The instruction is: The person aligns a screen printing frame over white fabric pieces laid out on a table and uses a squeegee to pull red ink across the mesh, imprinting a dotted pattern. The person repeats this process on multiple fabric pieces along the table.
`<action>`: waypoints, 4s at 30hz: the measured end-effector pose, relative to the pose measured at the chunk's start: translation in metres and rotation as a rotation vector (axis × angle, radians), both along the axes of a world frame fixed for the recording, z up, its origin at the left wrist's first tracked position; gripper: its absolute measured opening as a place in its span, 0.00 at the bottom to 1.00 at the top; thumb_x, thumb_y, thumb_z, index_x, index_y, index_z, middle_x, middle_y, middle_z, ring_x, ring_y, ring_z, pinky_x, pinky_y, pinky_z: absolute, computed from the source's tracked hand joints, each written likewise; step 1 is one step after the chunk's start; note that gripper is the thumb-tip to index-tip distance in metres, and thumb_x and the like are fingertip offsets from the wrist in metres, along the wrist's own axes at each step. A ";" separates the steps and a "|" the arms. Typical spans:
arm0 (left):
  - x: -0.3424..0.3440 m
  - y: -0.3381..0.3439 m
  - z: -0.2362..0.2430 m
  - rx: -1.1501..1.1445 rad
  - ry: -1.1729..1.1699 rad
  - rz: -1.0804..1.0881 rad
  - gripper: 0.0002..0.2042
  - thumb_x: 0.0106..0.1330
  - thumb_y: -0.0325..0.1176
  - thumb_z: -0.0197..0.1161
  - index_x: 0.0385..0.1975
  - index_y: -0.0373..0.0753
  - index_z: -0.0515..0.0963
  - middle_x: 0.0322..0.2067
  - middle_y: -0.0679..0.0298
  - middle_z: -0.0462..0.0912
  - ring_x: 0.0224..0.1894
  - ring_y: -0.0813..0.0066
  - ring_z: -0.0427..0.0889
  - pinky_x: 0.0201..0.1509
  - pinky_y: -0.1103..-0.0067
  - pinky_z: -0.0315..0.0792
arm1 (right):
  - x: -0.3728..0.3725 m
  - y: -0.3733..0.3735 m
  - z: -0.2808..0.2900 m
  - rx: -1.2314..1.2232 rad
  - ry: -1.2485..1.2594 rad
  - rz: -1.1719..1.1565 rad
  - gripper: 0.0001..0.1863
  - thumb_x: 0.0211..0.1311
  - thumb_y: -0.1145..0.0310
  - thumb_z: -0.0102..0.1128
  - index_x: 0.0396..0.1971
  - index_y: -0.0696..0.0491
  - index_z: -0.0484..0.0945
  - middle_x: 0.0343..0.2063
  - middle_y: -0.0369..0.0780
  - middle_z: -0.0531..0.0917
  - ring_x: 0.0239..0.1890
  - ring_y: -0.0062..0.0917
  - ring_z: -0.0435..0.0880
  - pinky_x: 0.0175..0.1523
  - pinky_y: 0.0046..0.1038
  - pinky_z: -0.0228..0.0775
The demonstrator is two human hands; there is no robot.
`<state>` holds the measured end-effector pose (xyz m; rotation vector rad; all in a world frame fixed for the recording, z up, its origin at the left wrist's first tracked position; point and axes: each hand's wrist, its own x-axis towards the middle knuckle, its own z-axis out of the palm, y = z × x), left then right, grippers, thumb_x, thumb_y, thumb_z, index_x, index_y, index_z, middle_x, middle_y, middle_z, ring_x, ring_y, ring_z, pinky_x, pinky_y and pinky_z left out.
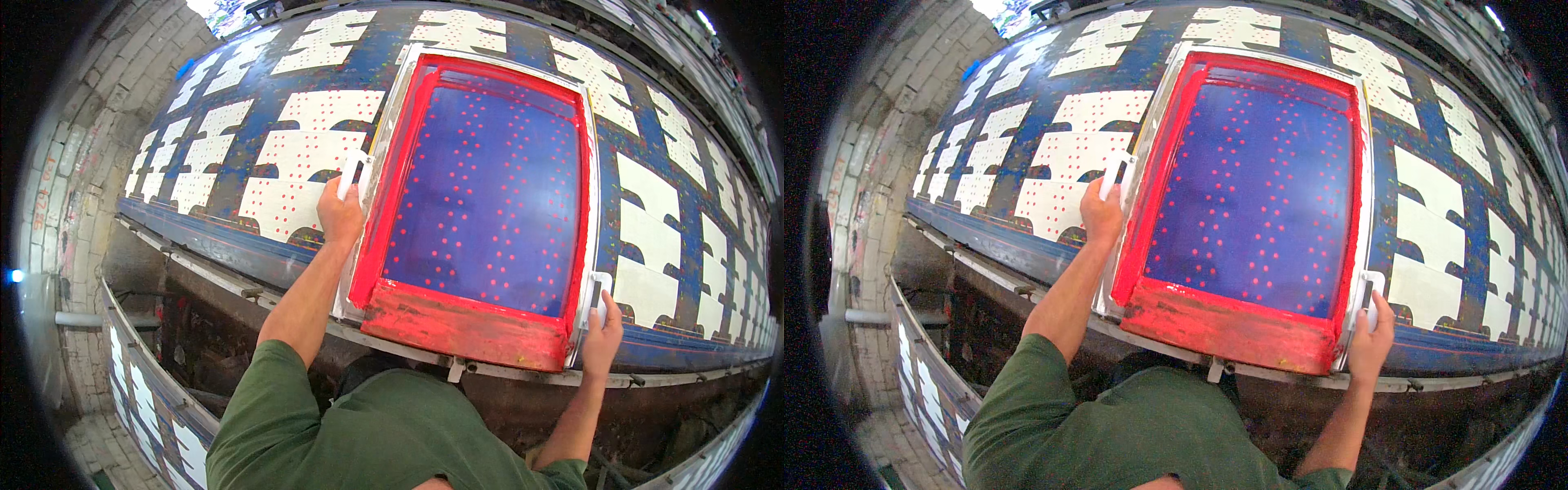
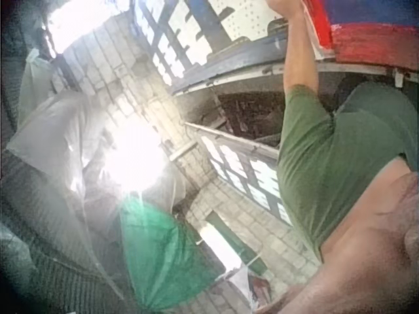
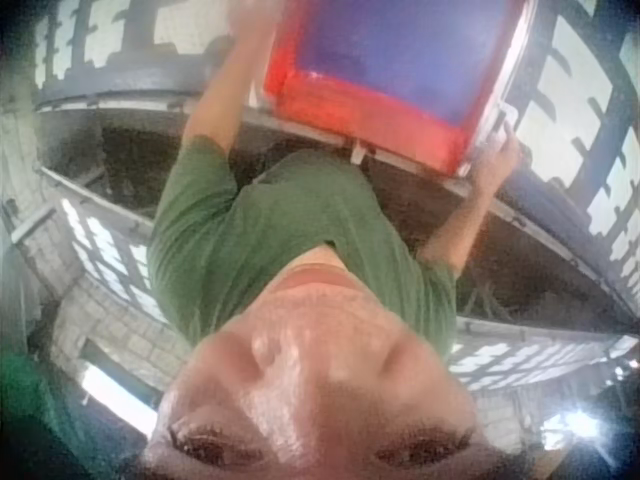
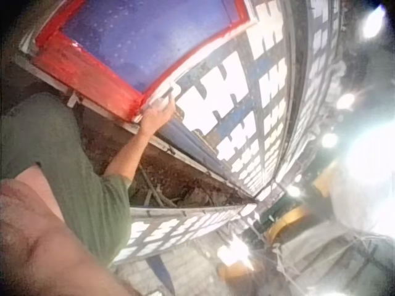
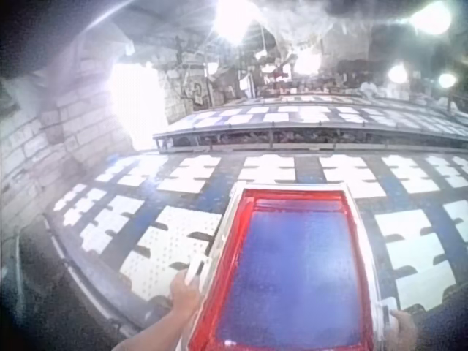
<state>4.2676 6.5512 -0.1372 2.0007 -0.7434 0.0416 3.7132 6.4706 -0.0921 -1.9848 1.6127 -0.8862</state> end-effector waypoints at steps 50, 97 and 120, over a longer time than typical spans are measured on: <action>0.000 -0.013 -0.002 0.016 0.036 -0.068 0.19 0.72 0.21 0.69 0.61 0.32 0.77 0.49 0.58 0.91 0.47 0.65 0.90 0.52 0.69 0.83 | 0.304 -0.298 0.053 -0.173 0.587 0.608 0.22 0.66 0.69 0.60 0.59 0.40 0.89 0.51 0.46 0.92 0.57 0.47 0.90 0.60 0.52 0.82; 0.008 -0.014 -0.009 0.002 -0.009 -0.082 0.17 0.70 0.28 0.70 0.57 0.34 0.80 0.48 0.53 0.91 0.52 0.50 0.91 0.59 0.60 0.81 | 0.182 0.028 0.074 0.176 0.561 0.887 0.18 0.65 0.69 0.66 0.55 0.48 0.88 0.46 0.47 0.92 0.51 0.48 0.90 0.55 0.52 0.81; -0.003 -0.014 -0.001 0.038 0.142 -0.033 0.22 0.72 0.21 0.70 0.65 0.32 0.75 0.50 0.59 0.91 0.43 0.73 0.87 0.51 0.73 0.82 | 0.341 -0.387 0.039 -0.211 0.672 0.605 0.23 0.73 0.65 0.66 0.67 0.44 0.84 0.59 0.46 0.90 0.62 0.45 0.87 0.68 0.45 0.79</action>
